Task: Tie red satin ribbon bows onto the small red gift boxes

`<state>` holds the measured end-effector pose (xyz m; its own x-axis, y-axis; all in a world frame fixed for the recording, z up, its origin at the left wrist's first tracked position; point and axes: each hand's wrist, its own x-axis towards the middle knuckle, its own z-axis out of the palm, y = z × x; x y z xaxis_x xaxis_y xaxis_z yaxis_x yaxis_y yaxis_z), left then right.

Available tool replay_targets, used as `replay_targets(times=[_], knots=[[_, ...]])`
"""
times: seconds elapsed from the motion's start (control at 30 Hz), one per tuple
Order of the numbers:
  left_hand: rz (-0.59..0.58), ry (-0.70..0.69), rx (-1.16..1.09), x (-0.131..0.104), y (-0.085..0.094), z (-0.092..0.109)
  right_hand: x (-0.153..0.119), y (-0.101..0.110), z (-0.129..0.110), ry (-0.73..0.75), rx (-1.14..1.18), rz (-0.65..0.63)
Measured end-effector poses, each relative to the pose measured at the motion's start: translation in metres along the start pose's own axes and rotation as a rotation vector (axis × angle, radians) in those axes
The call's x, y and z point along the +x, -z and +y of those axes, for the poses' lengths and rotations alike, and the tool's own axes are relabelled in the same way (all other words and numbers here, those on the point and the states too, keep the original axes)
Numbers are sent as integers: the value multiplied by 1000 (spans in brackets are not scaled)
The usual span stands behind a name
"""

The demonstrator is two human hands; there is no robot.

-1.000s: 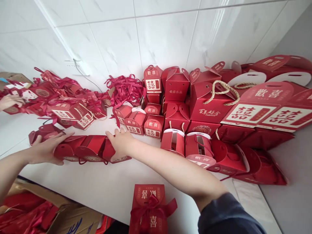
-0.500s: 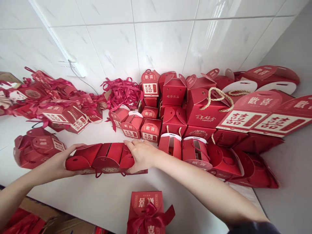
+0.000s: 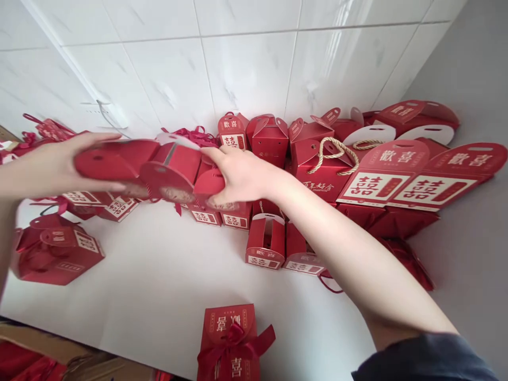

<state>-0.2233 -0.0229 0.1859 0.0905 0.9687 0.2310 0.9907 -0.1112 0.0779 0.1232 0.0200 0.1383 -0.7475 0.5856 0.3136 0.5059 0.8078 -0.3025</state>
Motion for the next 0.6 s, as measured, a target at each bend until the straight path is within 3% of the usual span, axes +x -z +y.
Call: replay_targets(times=[0.1,0.17,0.23,0.33,0.43,0.53,0.6], knots=[[-150,-134,-140,50,-29,11,18,-12,37,-29,-3,-59],[-263,-116,-268,72,-60,13,23,-28,55,-42,-51,-108],[-276,5,-297,86,-90,10,25,-40,62,-57,-72,-124],[-269,9,-404,89,-115,2,23,-48,58,-24,-185,-98],[-167,-32,-398,73,-108,-1,22,-49,49,-17,-324,-48],[-55,-52,-287,42,-77,-13,15,-49,38,-32,-379,29],[61,25,-129,15,-56,-37,4,-47,28,-23,-359,124]])
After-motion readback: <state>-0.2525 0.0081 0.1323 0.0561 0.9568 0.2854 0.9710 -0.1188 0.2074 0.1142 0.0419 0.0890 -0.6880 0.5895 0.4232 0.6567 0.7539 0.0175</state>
